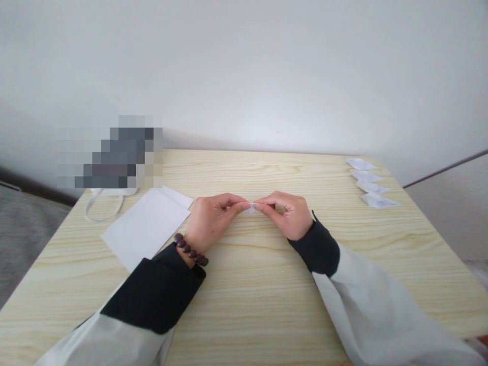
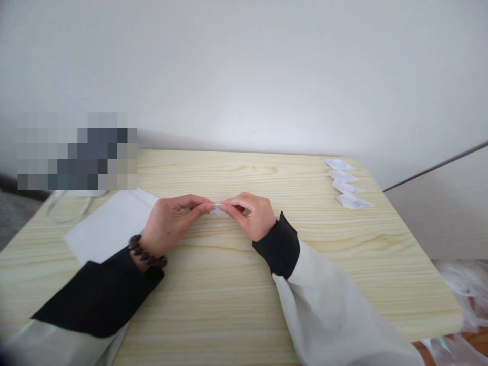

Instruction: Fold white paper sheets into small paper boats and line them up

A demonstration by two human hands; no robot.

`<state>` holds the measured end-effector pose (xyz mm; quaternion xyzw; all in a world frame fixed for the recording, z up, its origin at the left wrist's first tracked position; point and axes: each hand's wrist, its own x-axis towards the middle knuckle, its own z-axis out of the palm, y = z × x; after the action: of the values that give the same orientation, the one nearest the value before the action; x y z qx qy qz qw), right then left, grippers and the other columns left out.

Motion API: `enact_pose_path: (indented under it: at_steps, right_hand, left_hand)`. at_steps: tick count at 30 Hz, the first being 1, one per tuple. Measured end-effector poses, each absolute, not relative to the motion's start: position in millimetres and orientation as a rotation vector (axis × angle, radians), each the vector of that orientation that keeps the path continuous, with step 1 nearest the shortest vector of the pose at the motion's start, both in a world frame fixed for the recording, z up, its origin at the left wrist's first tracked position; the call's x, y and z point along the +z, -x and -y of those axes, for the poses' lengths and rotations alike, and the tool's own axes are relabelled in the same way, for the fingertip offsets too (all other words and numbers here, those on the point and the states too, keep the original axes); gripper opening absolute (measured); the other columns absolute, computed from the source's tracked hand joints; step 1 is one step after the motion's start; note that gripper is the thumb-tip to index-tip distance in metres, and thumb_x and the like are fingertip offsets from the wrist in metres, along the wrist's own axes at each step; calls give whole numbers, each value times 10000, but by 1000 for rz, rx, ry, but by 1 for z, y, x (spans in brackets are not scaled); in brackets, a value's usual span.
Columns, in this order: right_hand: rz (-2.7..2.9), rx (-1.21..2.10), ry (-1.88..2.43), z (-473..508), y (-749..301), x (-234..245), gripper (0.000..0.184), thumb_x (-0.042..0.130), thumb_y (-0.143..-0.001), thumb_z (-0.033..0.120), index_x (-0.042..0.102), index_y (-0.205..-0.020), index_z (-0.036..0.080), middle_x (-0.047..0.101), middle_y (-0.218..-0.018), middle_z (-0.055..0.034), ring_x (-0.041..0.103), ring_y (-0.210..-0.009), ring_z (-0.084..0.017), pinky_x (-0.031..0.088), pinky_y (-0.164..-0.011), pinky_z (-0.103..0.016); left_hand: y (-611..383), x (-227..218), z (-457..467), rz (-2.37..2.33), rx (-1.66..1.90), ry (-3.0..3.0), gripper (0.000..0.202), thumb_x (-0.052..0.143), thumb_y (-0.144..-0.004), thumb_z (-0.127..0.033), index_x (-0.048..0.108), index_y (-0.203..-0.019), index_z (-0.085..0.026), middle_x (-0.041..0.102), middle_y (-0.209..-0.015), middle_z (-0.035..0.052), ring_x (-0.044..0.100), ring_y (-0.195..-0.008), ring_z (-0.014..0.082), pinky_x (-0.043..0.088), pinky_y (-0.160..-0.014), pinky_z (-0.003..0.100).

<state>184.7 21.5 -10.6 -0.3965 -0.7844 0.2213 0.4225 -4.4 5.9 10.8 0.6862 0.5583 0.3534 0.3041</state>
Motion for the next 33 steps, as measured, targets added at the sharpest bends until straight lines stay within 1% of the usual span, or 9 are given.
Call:
enact_pose_path:
  at_steps: [3, 7, 10, 14, 18, 23, 27, 30, 33]
  right_hand:
    - [1937, 583, 1014, -21, -184, -10, 83, 653, -809, 229, 723, -779, 194, 730, -740, -19, 636, -612, -113, 488, -574, -221]
    - [1960, 617, 970, -18, -185, -9, 77, 649, -813, 234, 715, -795, 199, 735, -758, -14, 649, -633, -111, 491, -576, -209]
    - [2028, 558, 924, -16, -184, -8, 75, 639, -818, 224, 699, -785, 192, 719, -714, -9, 623, -592, -97, 483, -573, -205]
    - [2064, 502, 891, -15, -185, -7, 105, 617, -839, 224, 678, -765, 180, 711, -712, -16, 626, -607, -98, 479, -582, -205]
    - [2048, 542, 873, -16, -186, -7, 91, 609, -844, 209, 681, -794, 184, 720, -732, -20, 654, -659, -117, 488, -605, -217]
    - [2026, 593, 881, -17, -187, -7, 117, 579, -864, 221, 682, -810, 203, 727, -758, -14, 663, -685, -121, 506, -633, -231]
    - [2049, 585, 864, -17, -187, -7, 152, 535, -882, 198, 680, -835, 196, 728, -788, -21, 660, -709, -116, 511, -653, -229]
    - [2029, 590, 886, -16, -187, -7, 129, 564, -866, 207, 685, -824, 189, 727, -771, -26, 655, -683, -117, 504, -623, -227]
    - [2020, 600, 887, -15, -186, -8, 96, 609, -839, 222, 693, -812, 186, 723, -747, -26, 646, -648, -116, 496, -602, -228]
  left_hand:
    - [6, 9, -7, -1449, 929, -1782, 291, 653, -744, -462, 703, -804, -182, 713, -725, -5, 584, -608, 120, 430, -572, 217]
    - [7, 7, -6, -1355, 831, -1800, 320, 674, -727, -430, 698, -926, -179, 696, -710, -3, 576, -599, 122, 423, -567, 220]
    - [5, 10, -3, -1341, 795, -1787, 257, 629, -772, -409, 724, -874, -192, 714, -708, -3, 598, -608, 130, 431, -574, 221]
    - [6, 13, -2, -1349, 782, -1738, 220, 634, -770, -388, 738, -798, -196, 741, -768, 2, 644, -680, 150, 461, -616, 220]
    - [9, 12, -4, -1223, 771, -1642, 243, 603, -802, -399, 742, -832, -202, 738, -718, 6, 661, -682, 150, 497, -641, 218]
    - [11, 11, -4, -1103, 803, -1609, 293, 539, -851, -398, 737, -824, -184, 750, -782, 28, 670, -696, 146, 526, -652, 217]
    - [10, 10, -5, -1146, 789, -1577, 274, 568, -830, -410, 736, -827, -193, 747, -755, 18, 676, -692, 152, 539, -657, 225]
    - [9, 8, -6, -1170, 784, -1552, 232, 641, -771, -401, 731, -843, -200, 748, -802, 19, 681, -727, 168, 540, -666, 238]
    - [9, 7, -5, -1206, 786, -1578, 258, 678, -733, -405, 725, -873, -194, 747, -838, 28, 680, -748, 188, 536, -667, 257]
